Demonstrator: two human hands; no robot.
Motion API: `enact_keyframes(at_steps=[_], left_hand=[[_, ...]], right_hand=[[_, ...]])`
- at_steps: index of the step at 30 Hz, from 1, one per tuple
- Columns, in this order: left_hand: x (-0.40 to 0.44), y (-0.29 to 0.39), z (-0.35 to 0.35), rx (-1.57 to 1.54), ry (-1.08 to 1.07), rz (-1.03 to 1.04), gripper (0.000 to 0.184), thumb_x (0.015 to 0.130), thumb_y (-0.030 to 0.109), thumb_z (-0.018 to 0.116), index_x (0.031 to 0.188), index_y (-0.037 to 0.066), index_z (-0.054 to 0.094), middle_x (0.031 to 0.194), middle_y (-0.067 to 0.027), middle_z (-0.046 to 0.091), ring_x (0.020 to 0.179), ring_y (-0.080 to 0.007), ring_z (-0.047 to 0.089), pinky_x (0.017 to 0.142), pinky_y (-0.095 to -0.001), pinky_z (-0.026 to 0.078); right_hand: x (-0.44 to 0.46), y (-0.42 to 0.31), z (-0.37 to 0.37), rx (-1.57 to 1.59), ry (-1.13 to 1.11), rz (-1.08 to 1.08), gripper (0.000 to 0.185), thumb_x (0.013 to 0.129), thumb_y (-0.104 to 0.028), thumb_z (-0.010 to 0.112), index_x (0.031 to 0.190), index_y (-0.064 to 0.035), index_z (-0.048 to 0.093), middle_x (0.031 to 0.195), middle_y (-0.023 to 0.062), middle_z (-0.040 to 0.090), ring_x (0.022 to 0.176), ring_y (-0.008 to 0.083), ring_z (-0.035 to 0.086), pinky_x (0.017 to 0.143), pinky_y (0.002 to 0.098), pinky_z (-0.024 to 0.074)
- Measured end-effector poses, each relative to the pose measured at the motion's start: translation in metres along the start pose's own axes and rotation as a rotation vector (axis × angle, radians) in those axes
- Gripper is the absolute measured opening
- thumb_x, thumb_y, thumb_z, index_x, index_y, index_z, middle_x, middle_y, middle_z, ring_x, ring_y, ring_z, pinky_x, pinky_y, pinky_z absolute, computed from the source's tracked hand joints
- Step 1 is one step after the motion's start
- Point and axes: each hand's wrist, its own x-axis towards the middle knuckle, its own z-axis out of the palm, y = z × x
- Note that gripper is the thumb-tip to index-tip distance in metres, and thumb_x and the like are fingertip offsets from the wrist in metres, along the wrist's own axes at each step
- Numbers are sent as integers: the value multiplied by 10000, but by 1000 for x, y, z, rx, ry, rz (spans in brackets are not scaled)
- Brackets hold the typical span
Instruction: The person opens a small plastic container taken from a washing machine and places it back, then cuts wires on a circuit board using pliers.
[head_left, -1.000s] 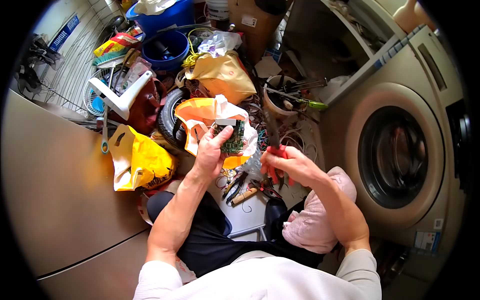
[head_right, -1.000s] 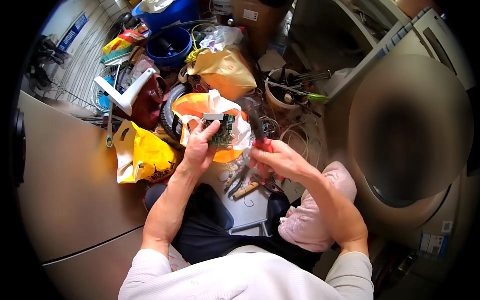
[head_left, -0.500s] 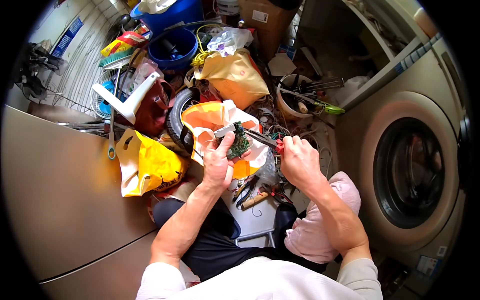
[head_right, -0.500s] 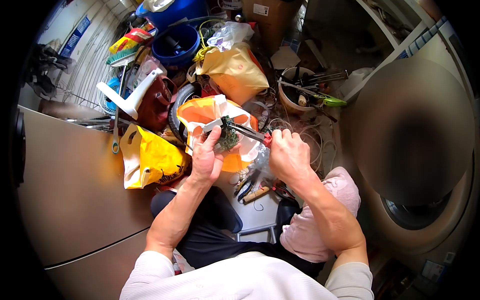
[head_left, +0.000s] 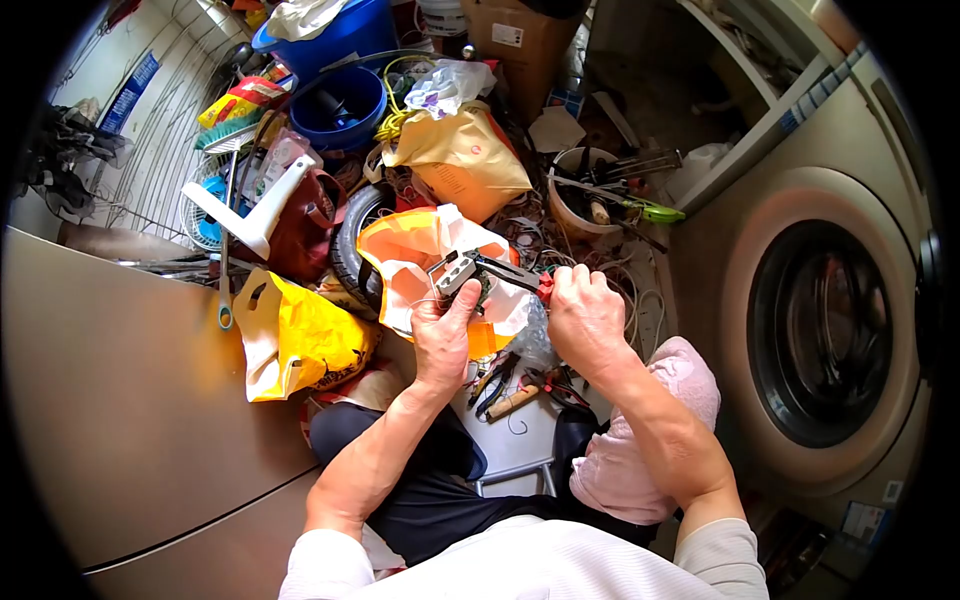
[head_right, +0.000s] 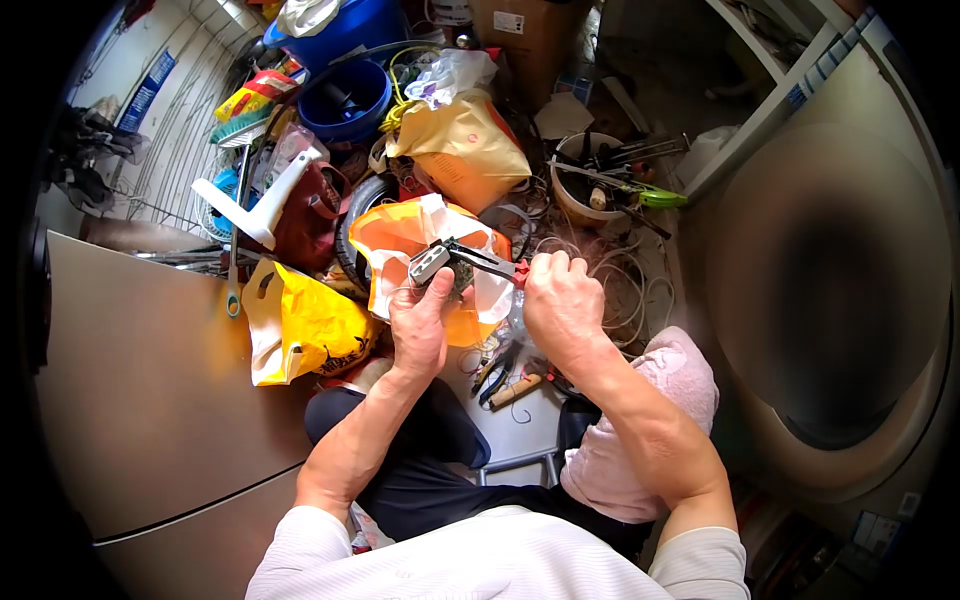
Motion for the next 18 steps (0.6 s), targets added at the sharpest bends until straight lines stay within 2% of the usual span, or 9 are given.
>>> enact_keyframes(at_steps=[1,3,9,12,16,17,18], left_hand=[[0,0,0,-1,-3,-1,190,980,126,725,1152,46,719,988,18,723,853,-65,650,772,-259,577],[1,4,-3,289,-49,196,219,990,102,706,1190,12,707,980,12,724,849,-64,648,753,-230,549],[-2,10,-3,499,-90,383,247,991,49,683,1229,-17,685,940,0,719,824,-71,647,760,-228,542],[-3,12,-5,505,-135,398,268,986,23,674,1251,-15,671,1065,-51,708,910,-88,649,826,-244,539],[0,19,-8,611,-171,474,292,966,53,709,1242,-17,645,1181,-112,678,1025,-136,644,919,-286,524],[2,21,-6,607,-172,481,292,966,53,709,1242,-17,645,1181,-112,678,1025,-136,644,919,-286,524],[3,24,-3,669,-176,578,316,960,75,724,1246,-14,626,1158,-117,681,1023,-146,644,927,-295,520]], right_hand=[[-1,0,2,-21,-1,2,128,802,-86,620,896,-1,606,883,155,631,830,320,670,629,401,592],[-2,-1,2,-43,0,5,133,801,-92,622,898,-3,606,881,151,628,828,313,670,619,391,592],[-1,7,-5,-58,9,-48,111,809,-83,603,902,-22,601,882,148,622,777,326,638,701,466,527],[-2,12,-1,75,145,-89,107,822,-76,590,916,-23,592,874,158,618,753,346,616,733,497,487],[-6,11,5,308,6,-63,117,841,-69,593,940,-8,583,873,194,616,791,379,625,719,498,520],[-7,10,5,371,-23,-53,118,845,-65,595,944,-2,582,875,205,615,805,391,628,719,499,530],[-6,9,1,386,-36,-57,118,849,-63,604,948,0,582,891,221,630,823,400,646,719,500,547]])
